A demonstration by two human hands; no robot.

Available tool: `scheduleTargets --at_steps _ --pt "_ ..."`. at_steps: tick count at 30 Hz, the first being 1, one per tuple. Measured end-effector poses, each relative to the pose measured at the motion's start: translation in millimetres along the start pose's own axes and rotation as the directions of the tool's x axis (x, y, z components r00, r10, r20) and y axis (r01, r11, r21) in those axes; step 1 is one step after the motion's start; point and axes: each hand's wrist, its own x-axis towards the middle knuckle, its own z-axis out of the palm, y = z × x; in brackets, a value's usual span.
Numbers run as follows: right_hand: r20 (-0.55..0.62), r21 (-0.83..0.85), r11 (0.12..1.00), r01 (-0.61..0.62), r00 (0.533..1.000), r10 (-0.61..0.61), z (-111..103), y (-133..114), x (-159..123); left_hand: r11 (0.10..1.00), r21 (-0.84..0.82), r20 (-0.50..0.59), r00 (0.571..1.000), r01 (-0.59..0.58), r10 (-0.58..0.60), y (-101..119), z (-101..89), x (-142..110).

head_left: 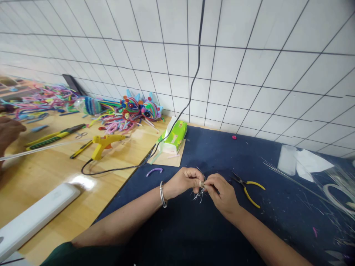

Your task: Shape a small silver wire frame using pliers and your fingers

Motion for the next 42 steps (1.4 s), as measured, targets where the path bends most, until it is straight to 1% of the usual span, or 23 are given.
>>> scheduleTargets --at_steps 3,7,10,13,16,19,22,25,28,32,34,38,40,42 --pt "-0.003 0.010 1.000 0.021 1.000 -0.021 0.7 2.7 -2.1 1.000 0.024 0.005 1.000 0.007 -0.007 0.7 1.1 -0.9" --pt "0.027 0.023 1.000 0.021 0.999 -0.021 -0.2 4.9 -4.3 0.998 0.063 0.016 1.000 0.017 -0.018 2.0 2.2 -2.1" --pt "0.033 0.017 1.000 -0.007 0.999 0.007 -0.9 4.9 -4.1 0.995 0.098 0.014 1.000 -0.007 0.006 4.3 2.8 -2.7" --pt "0.015 0.007 1.000 -0.027 1.000 0.027 -1.0 5.0 -2.8 0.984 0.171 0.021 0.998 -0.054 0.051 7.1 3.6 -3.0" --pt "-0.008 -0.003 1.000 -0.030 1.000 0.030 -0.5 6.6 -1.8 0.948 0.294 0.023 0.993 -0.121 0.120 8.9 4.7 -3.4" --pt "-0.023 -0.015 1.000 -0.021 1.000 0.021 0.1 9.2 -1.9 0.884 0.434 -0.010 0.980 -0.176 0.200 9.1 6.0 -4.4" --pt "-0.029 -0.023 1.000 0.001 1.000 -0.002 0.3 10.9 -2.6 0.835 0.520 -0.041 0.970 -0.182 0.238 9.1 7.1 -5.9" --pt "-0.032 -0.024 1.000 0.020 0.999 -0.021 0.5 11.3 -3.6 0.799 0.570 -0.021 0.968 -0.193 0.248 9.6 7.0 -6.6" --pt "-0.027 -0.027 0.999 0.028 0.999 -0.029 0.6 11.3 -4.0 0.802 0.567 0.013 0.975 -0.189 0.220 9.9 6.3 -6.4" --pt "-0.004 -0.043 0.999 0.026 1.000 -0.026 -0.9 10.7 -3.0 0.874 0.467 0.024 0.990 -0.133 0.138 9.0 6.7 -6.8" --pt "0.006 -0.046 0.999 0.024 1.000 -0.024 -1.8 10.3 -2.5 0.888 0.447 0.010 0.993 -0.109 0.117 8.6 7.5 -7.4" --pt "0.021 -0.044 0.999 0.025 0.999 -0.025 -1.4 11.1 -2.8 0.867 0.491 -0.007 0.995 -0.084 0.100 9.7 8.5 -8.3" --pt "0.014 -0.038 0.999 0.022 1.000 -0.022 -0.3 12.4 -3.3 0.846 0.524 0.002 0.993 -0.101 0.117 11.7 8.2 -8.4" --pt "0.008 -0.024 1.000 0.015 1.000 -0.015 0.3 13.5 -3.3 0.820 0.556 0.035 0.990 -0.135 0.139 14.7 7.5 -8.3"
